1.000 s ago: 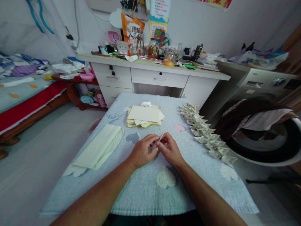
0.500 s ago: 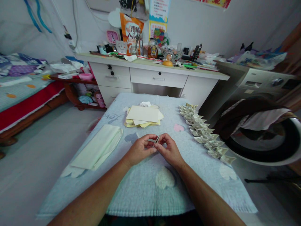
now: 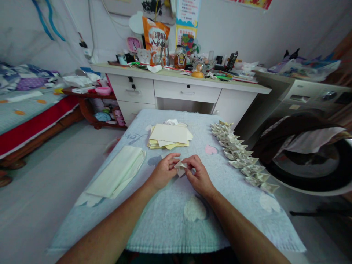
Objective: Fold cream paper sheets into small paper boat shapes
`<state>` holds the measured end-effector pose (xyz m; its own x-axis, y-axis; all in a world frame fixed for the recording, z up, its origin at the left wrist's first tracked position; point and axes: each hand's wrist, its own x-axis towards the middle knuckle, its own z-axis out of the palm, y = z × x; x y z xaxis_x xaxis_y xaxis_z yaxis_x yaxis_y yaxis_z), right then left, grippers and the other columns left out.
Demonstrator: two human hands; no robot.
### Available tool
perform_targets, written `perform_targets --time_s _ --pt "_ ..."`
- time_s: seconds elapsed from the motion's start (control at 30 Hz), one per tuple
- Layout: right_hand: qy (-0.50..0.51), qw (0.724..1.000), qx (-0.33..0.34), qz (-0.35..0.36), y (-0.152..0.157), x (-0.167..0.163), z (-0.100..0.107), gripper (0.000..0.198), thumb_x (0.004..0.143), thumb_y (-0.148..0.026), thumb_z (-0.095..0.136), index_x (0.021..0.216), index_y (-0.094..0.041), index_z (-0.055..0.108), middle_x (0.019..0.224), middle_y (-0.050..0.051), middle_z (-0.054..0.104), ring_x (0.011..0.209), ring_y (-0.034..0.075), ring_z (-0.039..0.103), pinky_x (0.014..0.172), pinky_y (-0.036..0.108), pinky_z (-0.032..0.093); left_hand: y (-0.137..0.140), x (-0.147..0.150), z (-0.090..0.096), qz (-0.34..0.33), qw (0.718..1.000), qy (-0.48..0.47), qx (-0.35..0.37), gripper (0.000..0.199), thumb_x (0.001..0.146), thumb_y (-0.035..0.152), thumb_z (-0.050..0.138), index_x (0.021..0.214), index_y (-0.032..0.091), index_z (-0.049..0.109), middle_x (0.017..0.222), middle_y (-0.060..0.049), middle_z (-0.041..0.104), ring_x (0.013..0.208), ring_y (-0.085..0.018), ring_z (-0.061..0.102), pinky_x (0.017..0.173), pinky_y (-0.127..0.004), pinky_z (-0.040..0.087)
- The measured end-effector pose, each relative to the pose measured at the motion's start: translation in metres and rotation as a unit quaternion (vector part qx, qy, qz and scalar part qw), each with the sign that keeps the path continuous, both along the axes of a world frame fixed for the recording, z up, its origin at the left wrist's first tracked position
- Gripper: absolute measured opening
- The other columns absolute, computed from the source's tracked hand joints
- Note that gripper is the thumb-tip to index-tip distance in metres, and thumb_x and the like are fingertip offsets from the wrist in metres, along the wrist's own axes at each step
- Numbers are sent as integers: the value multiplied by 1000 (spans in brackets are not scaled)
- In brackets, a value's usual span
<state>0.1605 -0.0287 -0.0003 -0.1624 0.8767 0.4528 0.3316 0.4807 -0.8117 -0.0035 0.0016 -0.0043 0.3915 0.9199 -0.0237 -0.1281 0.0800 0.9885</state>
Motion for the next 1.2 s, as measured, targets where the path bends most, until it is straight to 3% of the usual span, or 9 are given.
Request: perform_targets --time_s 0.27,0.4,0.5,0.63,0.73,0.9,1.03,1.2 --pt "4 1000 5 19 0 1 0 32 76 -3 48 92 -23 67 91 3 48 88 16 52 80 30 44 3 -4 3 -6 994 -81 -74 53 63 16 72 112 15 52 94 -6 69 75 -15 64 70 -27 48" --pt "6 1000 -2 17 0 3 0 27 77 -6 51 91 -22 68 93 3 49 90 17 52 82 32 44 0 -8 8 -20 987 -128 -100 49 69 21 69 115 16 52 97 -8 69 79 -17 65 74 -31 49" --pt "2 1000 4 23 0 3 1 21 79 -9 54 89 -22 67 93 4 50 90 17 53 82 32 44 0 -7 6 -10 991 -102 -86 47 73 26 70 115 15 52 96 -9 70 78 -16 65 74 -30 50" --pt "7 1000 -9 5 0 1 0 14 80 -14 56 90 -22 62 91 3 51 84 16 52 76 30 45 1 -5 -1 3 997 -68 -44 52 66 23 76 113 15 54 100 -9 68 87 -18 66 77 -29 50" --pt "37 998 -53 -16 0 0 -4 17 79 -20 61 95 -21 55 87 1 53 76 14 51 69 27 44 2 -4 -3 22 999 -45 -19 52 65 21 76 111 14 54 101 -9 66 91 -18 66 79 -29 50" --pt "84 981 -170 28 2 1 -11 19 86 -37 57 90 -19 53 72 -2 54 62 11 50 58 23 41 -2 -3 1 31 999 6 28 53 67 18 72 116 15 52 106 -9 64 93 -17 65 82 -29 51" --pt "111 977 -181 28 4 2 -14 24 84 -41 60 81 -19 51 66 -3 52 58 11 48 56 22 39 -5 -1 3 41 998 10 38 54 68 19 71 118 16 51 110 -9 62 96 -16 63 82 -28 50" --pt "145 973 -176 23 3 1 -8 28 82 -43 63 77 -20 48 63 -5 49 55 10 45 51 21 35 -6 0 2 2 1000 10 0 49 70 31 72 112 16 52 86 -3 66 72 -13 63 63 -23 48"
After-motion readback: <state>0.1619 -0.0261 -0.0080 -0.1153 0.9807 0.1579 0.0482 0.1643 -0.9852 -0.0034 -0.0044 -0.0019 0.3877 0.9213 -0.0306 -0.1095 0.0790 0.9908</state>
